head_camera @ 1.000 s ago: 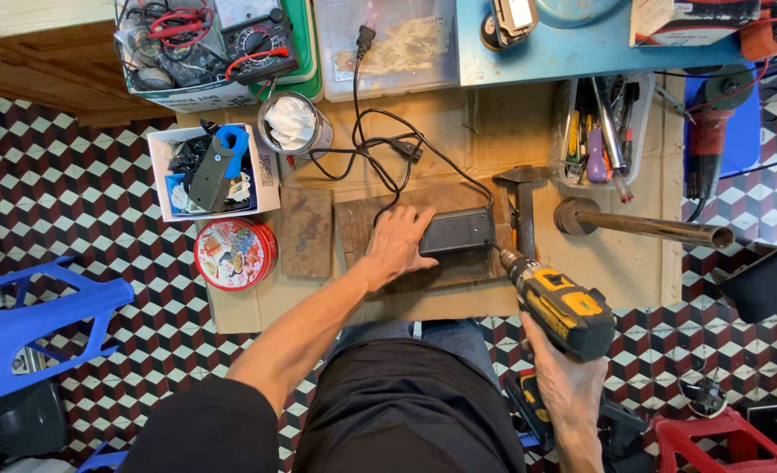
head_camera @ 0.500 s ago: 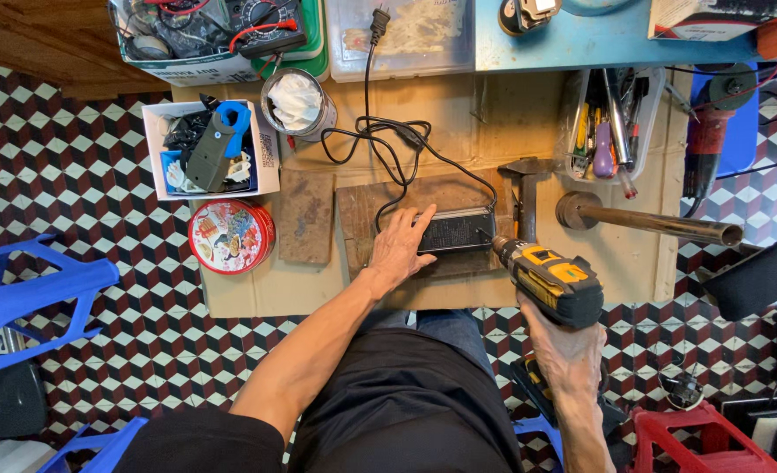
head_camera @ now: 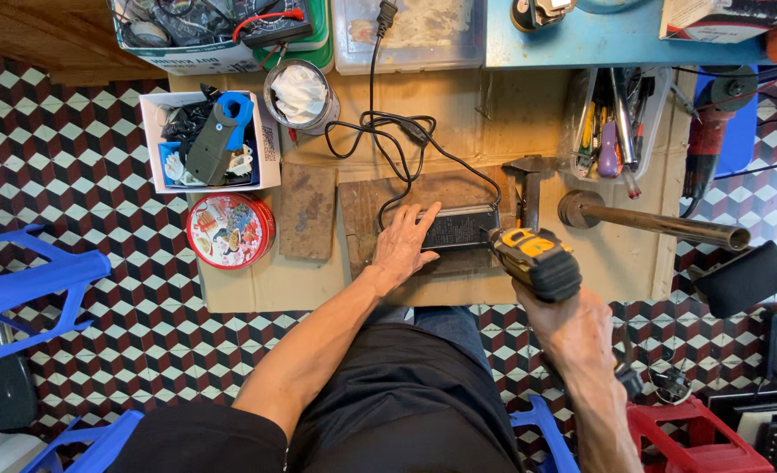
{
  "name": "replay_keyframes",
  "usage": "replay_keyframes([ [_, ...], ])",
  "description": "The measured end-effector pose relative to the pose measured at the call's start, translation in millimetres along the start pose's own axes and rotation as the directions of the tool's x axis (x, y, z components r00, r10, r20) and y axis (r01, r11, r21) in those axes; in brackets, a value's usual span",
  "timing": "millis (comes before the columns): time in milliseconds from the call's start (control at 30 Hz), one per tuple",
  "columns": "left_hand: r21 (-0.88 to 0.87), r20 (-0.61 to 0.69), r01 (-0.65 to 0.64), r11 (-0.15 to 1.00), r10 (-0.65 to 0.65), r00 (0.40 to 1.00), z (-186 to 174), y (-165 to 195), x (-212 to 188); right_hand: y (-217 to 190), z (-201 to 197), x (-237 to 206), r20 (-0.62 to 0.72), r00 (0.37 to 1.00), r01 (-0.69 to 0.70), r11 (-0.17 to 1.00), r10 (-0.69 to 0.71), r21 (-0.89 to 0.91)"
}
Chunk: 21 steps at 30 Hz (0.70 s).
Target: The person uses a hammer and a metal pipe to strike a black power adapter on a wooden block, then uses a cordless drill to remove screws from the adapter. They pry open the casing with a screwdriver, remove the internal circuit board, and inspect it with a magnifying glass.
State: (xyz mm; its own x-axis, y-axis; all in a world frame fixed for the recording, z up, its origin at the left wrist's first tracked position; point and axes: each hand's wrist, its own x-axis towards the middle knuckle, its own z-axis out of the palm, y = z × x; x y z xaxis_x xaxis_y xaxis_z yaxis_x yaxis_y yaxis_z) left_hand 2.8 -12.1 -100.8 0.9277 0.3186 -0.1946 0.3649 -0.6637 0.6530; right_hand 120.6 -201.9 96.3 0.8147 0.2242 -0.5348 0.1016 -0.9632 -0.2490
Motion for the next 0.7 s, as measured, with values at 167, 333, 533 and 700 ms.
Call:
replay_keyframes([
  [167, 0.002, -0.011, 0.007, 1.0, -0.007, 1.0, 2, -1, 0, -12, -12, 23, 0.151, 0.984, 0.111, 0.989, -0.095, -0.097],
  [333, 0.001, 0.016, 0.041, 0.999, -0.041, 0.999, 1, -2, 3, -13, -8, 13, 0.157, 0.987, 0.014, 0.998, -0.023, 0.055],
  [533, -0.001, 0.028, 0.03, 1.0, -0.03, 0.999, -3, -1, 2, -16, -3, 1, 0.079, 0.997, 0.0, 0.987, -0.012, 0.16],
  [700, 0.012, 0.052, 0.038, 0.999, -0.038, 0.998, -3, 0, 4, -19, -1, 2, 0.085, 0.995, -0.066, 0.994, 0.059, 0.09],
])
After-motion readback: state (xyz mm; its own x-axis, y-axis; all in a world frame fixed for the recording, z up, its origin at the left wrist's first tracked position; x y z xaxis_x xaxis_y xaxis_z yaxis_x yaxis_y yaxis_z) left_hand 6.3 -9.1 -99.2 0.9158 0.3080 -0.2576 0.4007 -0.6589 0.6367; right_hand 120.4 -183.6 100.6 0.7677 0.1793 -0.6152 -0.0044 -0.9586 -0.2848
